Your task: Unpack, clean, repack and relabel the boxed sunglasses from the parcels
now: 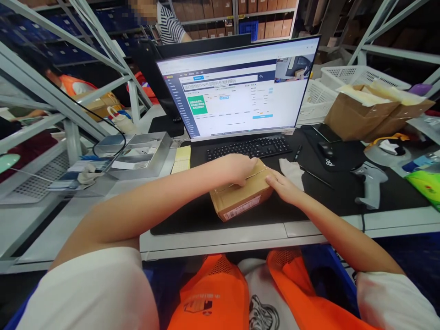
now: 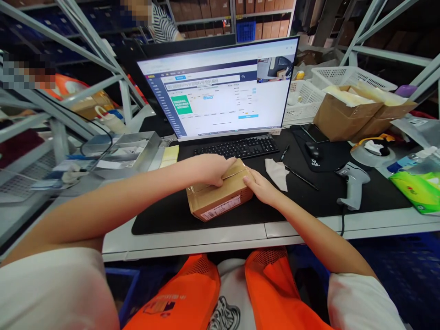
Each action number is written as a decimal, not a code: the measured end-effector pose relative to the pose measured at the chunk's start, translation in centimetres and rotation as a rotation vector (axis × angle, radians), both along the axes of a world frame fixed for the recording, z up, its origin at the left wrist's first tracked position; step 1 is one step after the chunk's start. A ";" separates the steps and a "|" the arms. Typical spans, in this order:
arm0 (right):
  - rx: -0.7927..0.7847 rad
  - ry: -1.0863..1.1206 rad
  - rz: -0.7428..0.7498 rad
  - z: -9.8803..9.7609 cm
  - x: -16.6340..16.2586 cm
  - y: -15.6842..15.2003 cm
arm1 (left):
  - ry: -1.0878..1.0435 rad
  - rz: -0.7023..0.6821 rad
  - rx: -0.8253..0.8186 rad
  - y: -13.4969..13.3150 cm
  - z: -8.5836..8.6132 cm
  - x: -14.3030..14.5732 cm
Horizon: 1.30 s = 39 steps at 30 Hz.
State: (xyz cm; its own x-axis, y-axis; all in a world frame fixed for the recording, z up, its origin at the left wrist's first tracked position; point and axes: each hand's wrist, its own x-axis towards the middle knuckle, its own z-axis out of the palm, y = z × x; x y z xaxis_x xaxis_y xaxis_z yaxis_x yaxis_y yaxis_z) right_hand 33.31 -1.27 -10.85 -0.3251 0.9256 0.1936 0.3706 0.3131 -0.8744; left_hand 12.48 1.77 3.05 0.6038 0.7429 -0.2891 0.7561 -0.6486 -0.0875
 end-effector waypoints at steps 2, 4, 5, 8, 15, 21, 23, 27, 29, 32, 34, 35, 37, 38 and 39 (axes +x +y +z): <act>-0.006 0.003 0.000 0.0 0.0 0.0 | 0.029 -0.035 0.026 -0.7 -0.2 0.3; -0.013 0.008 0.004 0.0 0.0 0.0 | 0.045 -0.038 0.025 -1.2 -0.1 0.2; -0.011 0.009 0.006 0.1 0.0 0.0 | 0.044 -0.031 0.013 -1.2 0.1 0.0; 0.037 0.014 0.000 0.1 0.1 0.0 | -0.029 0.023 -0.025 -0.4 0.6 -1.5; 0.347 0.101 -0.009 0.5 1.2 -0.8 | -0.478 0.132 -0.197 5.3 -0.5 -6.1; 0.615 0.027 -0.042 -0.8 3.3 -2.7 | -0.532 0.143 -0.196 6.1 -6.1 -6.1; 0.688 -0.048 -0.018 -1.8 4.3 -3.1 | -0.564 0.092 -0.232 5.9 -7.4 -5.7; 0.686 -0.227 0.090 -3.4 6.0 -3.4 | -0.640 -0.005 -0.019 5.1 -6.5 -5.9; 0.650 -0.245 0.146 -3.4 6.6 -3.5 | -0.631 -0.104 0.192 3.6 -4.6 -6.7; 0.547 -0.217 0.243 -1.4 7.3 -3.2 | -0.623 -0.243 0.300 -0.7 -2.5 -8.3; 0.441 -0.169 0.247 1.1 7.4 -2.3 | -0.590 -0.309 0.219 -4.0 -2.6 -9.1; 0.372 -0.137 0.231 2.5 7.2 -1.5 | -0.574 -0.306 0.181 -5.4 -3.1 -9.3; 0.214 -0.111 0.205 5.2 6.0 0.4 | -0.567 -0.294 0.111 -7.5 -4.6 -9.4; 0.148 -0.136 0.216 6.3 5.1 1.4 | -0.585 -0.278 0.102 -8.2 -5.4 -9.4; 0.112 -0.183 0.248 7.3 3.9 2.2 | -0.626 -0.262 0.124 -8.6 -6.3 -9.4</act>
